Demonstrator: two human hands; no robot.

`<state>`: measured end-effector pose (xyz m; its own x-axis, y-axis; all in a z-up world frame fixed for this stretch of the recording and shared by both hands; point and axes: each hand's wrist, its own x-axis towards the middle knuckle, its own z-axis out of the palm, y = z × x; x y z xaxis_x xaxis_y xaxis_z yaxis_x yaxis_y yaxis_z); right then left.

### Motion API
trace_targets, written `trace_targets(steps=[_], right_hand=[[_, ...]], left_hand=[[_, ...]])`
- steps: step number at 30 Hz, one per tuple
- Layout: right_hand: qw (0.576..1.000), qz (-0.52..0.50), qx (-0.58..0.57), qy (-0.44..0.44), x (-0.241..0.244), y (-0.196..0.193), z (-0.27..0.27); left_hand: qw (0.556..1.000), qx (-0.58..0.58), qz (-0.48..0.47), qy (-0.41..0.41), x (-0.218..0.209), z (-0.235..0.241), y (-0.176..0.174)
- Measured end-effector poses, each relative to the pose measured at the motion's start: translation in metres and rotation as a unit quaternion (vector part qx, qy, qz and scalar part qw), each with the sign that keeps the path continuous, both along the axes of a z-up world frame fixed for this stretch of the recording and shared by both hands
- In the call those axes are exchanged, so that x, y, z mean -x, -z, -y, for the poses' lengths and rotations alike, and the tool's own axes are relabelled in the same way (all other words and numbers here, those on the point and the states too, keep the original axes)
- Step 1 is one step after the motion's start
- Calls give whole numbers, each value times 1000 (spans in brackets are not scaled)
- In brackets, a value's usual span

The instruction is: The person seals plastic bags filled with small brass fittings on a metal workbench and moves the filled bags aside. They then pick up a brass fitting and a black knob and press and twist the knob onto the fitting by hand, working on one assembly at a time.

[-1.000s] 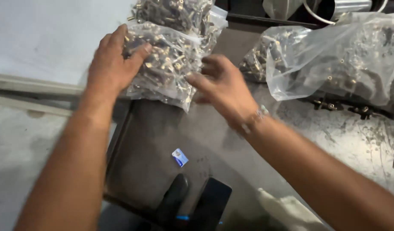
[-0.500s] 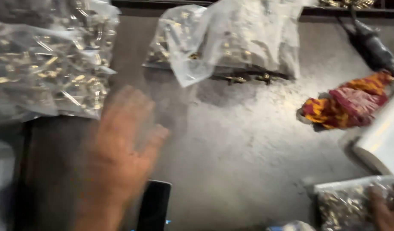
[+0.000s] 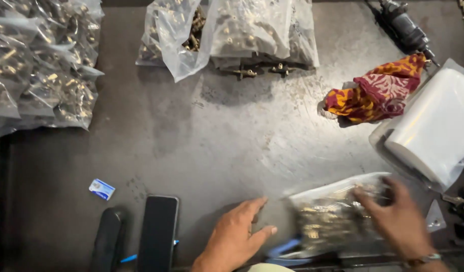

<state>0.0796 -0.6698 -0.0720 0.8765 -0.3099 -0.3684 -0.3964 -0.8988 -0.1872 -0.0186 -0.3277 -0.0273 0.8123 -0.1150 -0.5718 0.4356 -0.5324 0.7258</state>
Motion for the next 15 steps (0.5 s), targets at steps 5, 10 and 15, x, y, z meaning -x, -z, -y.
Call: trace_targets(steps=[5,10,15], right_hand=[[947,-52,-310,66,12,-10,-76],[877,-62,-467,90,27,0,-106],[899,72,-430,-24,45,-35,-140]], left_hand=[[989,59,9,-135,-3,13,-4],[977,-89,126,-144,1,-13,12],[931,-240,202,-184,14,-11,8]])
